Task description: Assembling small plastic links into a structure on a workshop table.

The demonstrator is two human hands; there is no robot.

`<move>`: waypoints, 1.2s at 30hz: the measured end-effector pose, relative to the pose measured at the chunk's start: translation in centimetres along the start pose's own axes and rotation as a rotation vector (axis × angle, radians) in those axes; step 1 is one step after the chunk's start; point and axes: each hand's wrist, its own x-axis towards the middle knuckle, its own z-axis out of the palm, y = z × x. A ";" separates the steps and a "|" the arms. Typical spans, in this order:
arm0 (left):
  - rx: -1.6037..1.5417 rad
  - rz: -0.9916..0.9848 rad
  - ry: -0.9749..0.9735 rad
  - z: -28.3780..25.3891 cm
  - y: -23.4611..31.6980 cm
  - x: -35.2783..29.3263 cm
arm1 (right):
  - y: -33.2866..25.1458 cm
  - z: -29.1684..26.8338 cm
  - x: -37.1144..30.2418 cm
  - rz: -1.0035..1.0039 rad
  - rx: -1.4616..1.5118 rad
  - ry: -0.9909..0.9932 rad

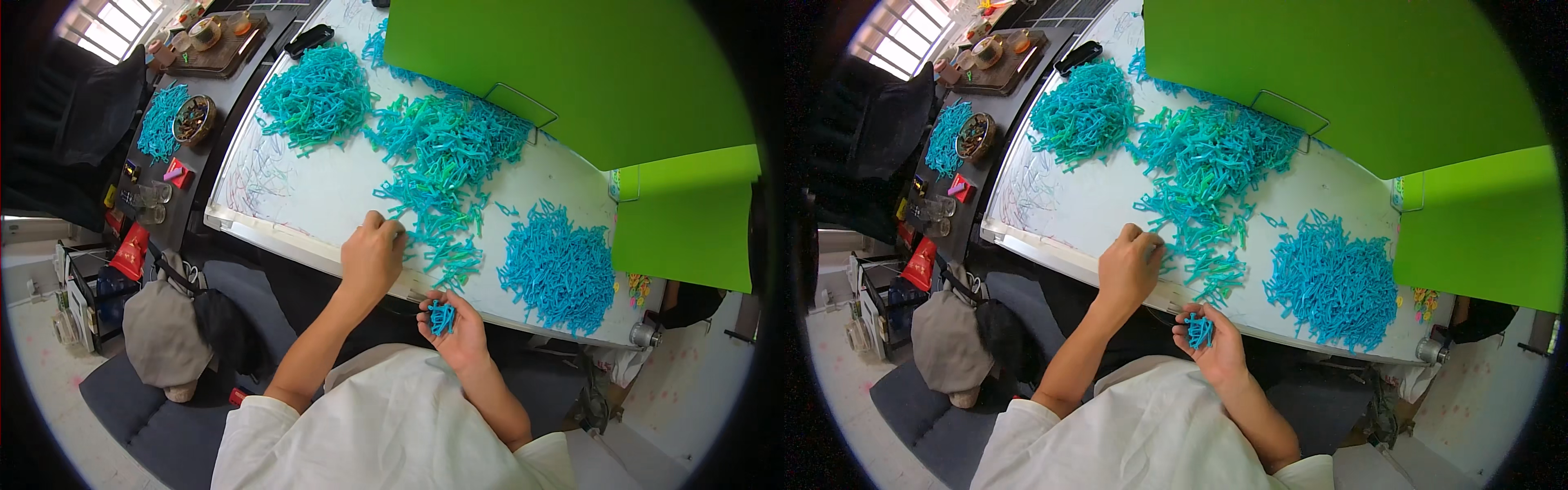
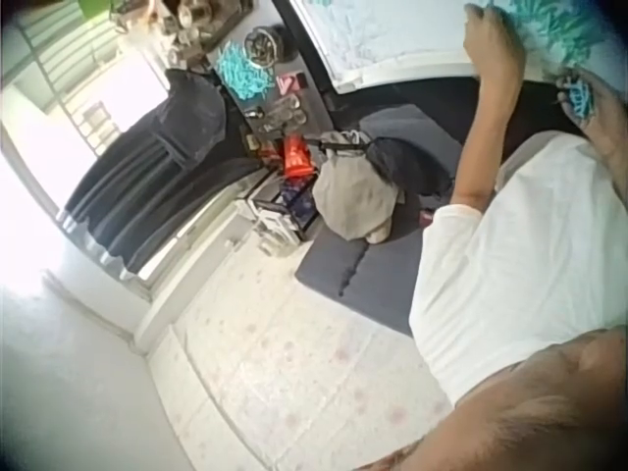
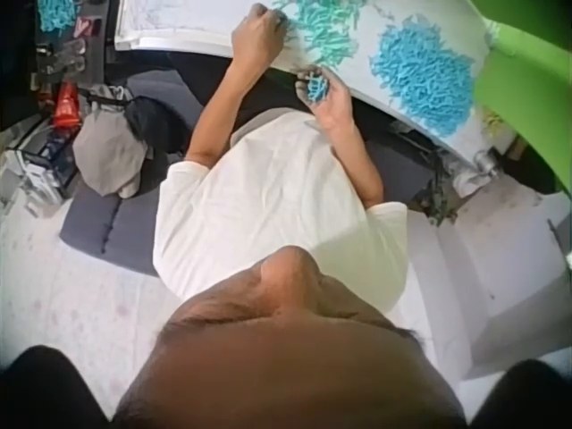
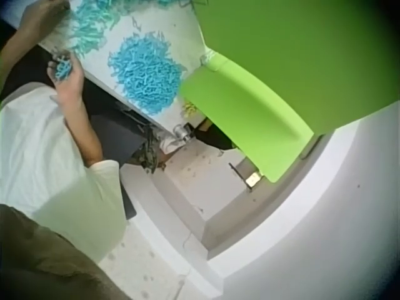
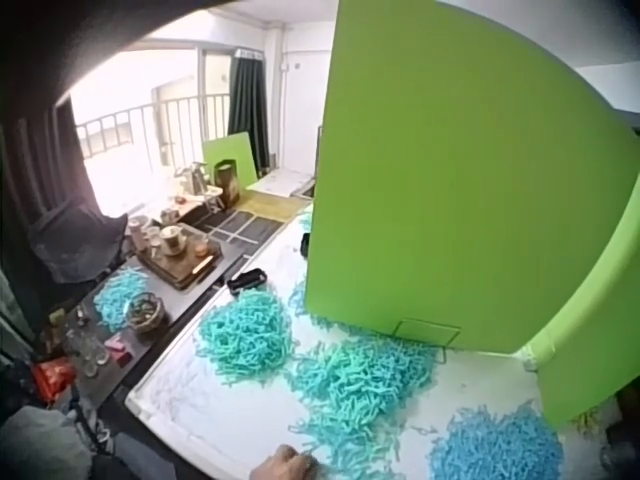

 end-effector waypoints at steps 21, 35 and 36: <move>0.048 0.362 -0.041 1.5 0.5 -1.4 | -2.1 -2.4 -1.5 -0.108 0.122 -0.053; 0.113 0.426 -0.017 2.9 2.9 -0.2 | -2.5 -3.2 -1.8 -0.135 0.156 -0.054; 0.046 0.427 -0.015 2.8 2.6 -0.5 | -2.5 -3.3 -1.8 -0.136 0.162 -0.052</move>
